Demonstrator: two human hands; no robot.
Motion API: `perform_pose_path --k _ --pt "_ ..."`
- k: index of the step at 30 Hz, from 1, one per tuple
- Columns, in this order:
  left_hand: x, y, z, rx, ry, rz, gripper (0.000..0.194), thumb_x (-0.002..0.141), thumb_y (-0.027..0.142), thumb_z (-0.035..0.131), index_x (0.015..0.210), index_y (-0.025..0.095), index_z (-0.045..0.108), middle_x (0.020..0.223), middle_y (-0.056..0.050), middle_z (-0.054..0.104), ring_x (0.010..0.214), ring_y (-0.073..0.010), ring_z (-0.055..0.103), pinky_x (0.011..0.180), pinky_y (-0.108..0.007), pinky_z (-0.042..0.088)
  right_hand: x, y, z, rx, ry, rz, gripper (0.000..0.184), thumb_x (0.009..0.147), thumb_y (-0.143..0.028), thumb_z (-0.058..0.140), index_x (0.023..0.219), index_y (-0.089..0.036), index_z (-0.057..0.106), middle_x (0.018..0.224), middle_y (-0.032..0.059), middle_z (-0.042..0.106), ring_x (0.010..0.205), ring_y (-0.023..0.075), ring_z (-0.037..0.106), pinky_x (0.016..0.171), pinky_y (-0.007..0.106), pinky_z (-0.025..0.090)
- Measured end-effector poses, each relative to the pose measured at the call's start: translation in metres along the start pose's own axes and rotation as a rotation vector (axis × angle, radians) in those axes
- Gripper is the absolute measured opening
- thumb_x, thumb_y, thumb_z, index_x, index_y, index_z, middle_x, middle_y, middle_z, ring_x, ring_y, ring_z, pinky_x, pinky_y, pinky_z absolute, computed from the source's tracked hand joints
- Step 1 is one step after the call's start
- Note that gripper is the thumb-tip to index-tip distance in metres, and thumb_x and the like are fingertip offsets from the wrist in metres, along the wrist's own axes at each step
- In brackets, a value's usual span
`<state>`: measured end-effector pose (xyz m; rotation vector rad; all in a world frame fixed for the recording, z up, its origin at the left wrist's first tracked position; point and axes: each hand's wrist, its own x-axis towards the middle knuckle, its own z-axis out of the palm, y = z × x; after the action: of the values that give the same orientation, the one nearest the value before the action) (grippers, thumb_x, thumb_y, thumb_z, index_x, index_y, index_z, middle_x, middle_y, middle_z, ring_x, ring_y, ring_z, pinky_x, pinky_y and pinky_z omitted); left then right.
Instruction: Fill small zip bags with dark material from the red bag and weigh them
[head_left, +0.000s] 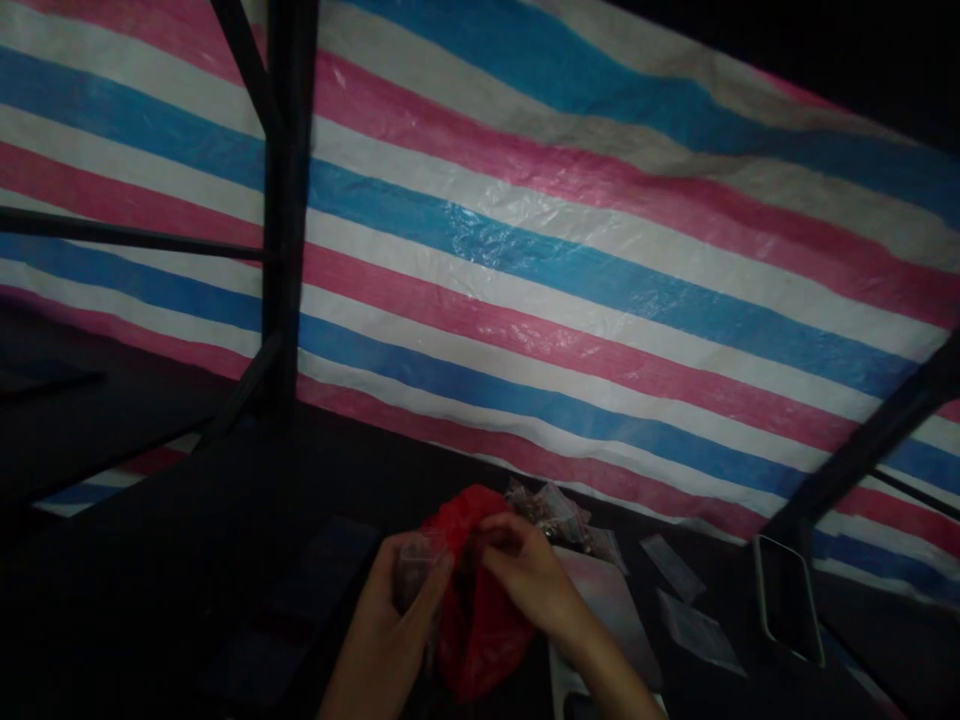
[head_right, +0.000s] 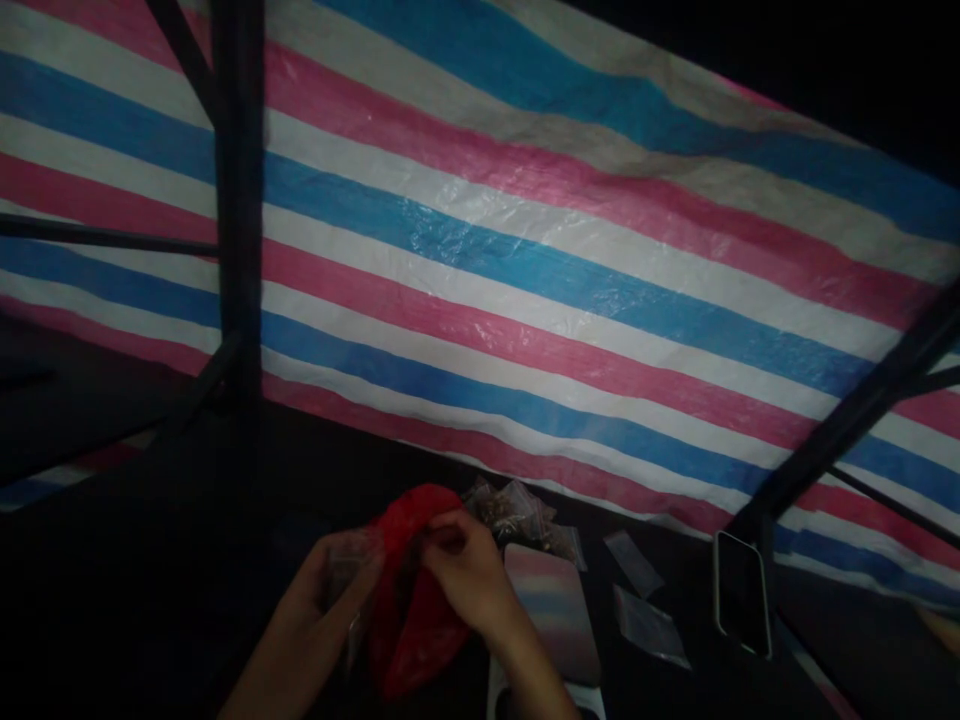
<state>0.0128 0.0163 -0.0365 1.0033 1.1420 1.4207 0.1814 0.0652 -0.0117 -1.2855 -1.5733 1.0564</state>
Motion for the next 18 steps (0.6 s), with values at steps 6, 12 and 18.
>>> perform_pose_path --k 6,12,18 --pt "0.003 0.006 0.002 0.151 -0.049 0.055 0.050 0.083 0.058 0.073 0.118 0.025 0.061 0.116 -0.008 0.076 0.110 -0.0319 0.072 0.099 -0.043 0.054 -0.028 -0.027 -0.021 0.104 0.092 0.069 0.030 0.079 -0.041 0.080 0.102 -0.022 0.074 0.095 0.0053 0.080 0.090 0.0249 0.077 0.083 0.036 0.058" --pt "0.004 -0.003 0.004 0.324 -0.152 0.068 0.048 0.090 0.052 0.064 0.130 0.027 0.061 0.132 -0.012 0.075 0.123 -0.0348 0.070 0.108 -0.049 0.050 -0.035 -0.063 -0.025 0.091 0.100 -0.002 0.034 0.077 -0.049 0.086 0.096 -0.024 0.072 0.098 0.0038 0.079 0.095 0.0259 0.078 0.086 0.036 0.060" --pt "0.007 -0.014 0.009 0.423 -0.154 0.157 0.051 0.092 0.050 0.058 0.136 0.026 0.064 0.143 -0.013 0.072 0.133 -0.0352 0.066 0.115 -0.053 0.047 -0.036 -0.068 -0.001 -0.254 0.113 -0.311 0.032 0.078 -0.006 0.071 0.099 -0.030 0.076 0.109 -0.0005 0.077 0.106 0.0206 0.073 0.098 0.032 0.055"
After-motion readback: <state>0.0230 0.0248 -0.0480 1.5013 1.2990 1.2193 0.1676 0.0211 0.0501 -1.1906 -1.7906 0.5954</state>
